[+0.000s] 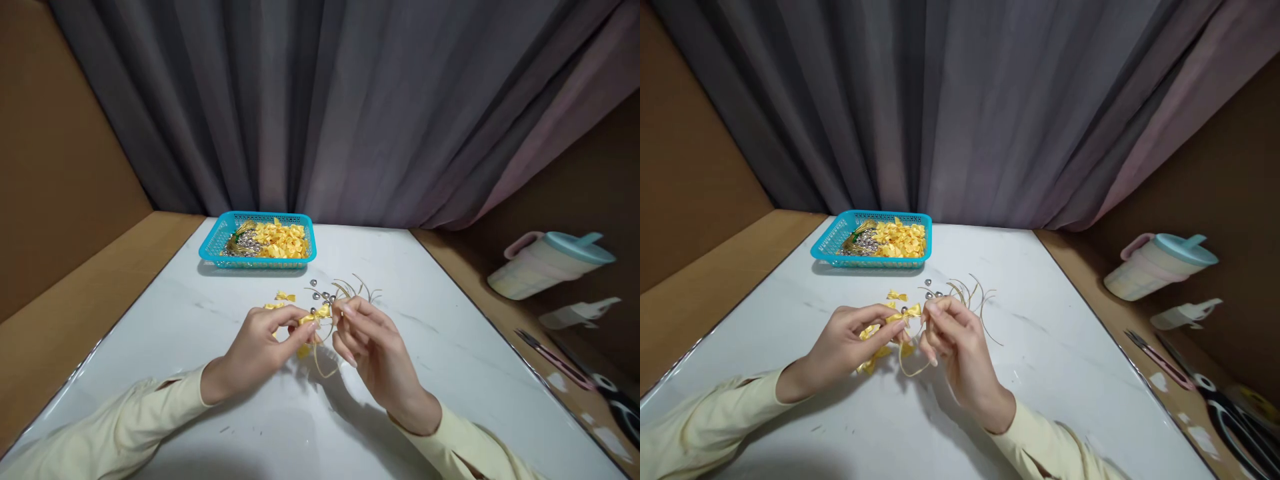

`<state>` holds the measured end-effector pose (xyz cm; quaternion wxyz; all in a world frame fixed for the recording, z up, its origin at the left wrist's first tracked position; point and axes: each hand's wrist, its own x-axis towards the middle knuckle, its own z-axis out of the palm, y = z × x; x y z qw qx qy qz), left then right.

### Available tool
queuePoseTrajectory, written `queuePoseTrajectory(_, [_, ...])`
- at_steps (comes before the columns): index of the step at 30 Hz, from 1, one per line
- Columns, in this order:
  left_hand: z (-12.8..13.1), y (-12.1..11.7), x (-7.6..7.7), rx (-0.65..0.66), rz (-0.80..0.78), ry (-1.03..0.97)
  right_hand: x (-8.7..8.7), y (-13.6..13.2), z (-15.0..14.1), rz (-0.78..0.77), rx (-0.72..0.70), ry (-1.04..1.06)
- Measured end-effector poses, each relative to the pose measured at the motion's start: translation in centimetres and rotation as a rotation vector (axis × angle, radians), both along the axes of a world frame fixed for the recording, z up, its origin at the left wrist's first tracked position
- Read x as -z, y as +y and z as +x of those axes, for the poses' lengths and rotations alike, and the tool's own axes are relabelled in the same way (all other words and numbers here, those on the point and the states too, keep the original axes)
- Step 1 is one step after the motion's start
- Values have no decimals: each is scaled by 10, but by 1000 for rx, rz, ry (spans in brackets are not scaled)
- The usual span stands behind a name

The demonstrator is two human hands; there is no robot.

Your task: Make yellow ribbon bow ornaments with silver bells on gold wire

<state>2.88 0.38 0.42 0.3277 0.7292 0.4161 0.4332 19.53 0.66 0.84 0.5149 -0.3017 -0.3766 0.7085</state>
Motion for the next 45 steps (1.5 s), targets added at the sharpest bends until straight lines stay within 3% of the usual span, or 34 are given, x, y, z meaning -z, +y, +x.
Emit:
queuePoseTrajectory(9, [0, 0, 12, -82, 500, 161, 6, 5, -4, 60, 102, -165])
queuePoseTrajectory(13, [0, 1, 16, -92, 499, 170, 2, 5, -1, 77, 129, -229])
queuePoseTrajectory(18, [-1, 7, 21, -145, 525, 216, 5, 20, 14, -144, -160, -134])
queuePoseTrajectory(22, [1, 6, 21, -212, 449, 235, 8, 31, 23, -199, -220, -142])
queuePoseTrajectory(26, [5, 5, 15, -243, 174, 209, 5, 23, 18, 95, -127, -445])
queuePoseTrajectory(30, [5, 9, 5, -171, -172, 89, 11, 7, 10, 536, 111, -829])
queuePoseTrajectory(33, [5, 9, -3, -110, -328, -16, 21, -1, 7, 745, 147, -1012])
queuePoseTrajectory(40, [7, 6, -6, -92, -400, 14, 26, -3, 3, 914, 86, -1253])
queuePoseTrajectory(45, [4, 5, -3, -130, -298, 57, 26, -1, 3, 937, 40, -1274])
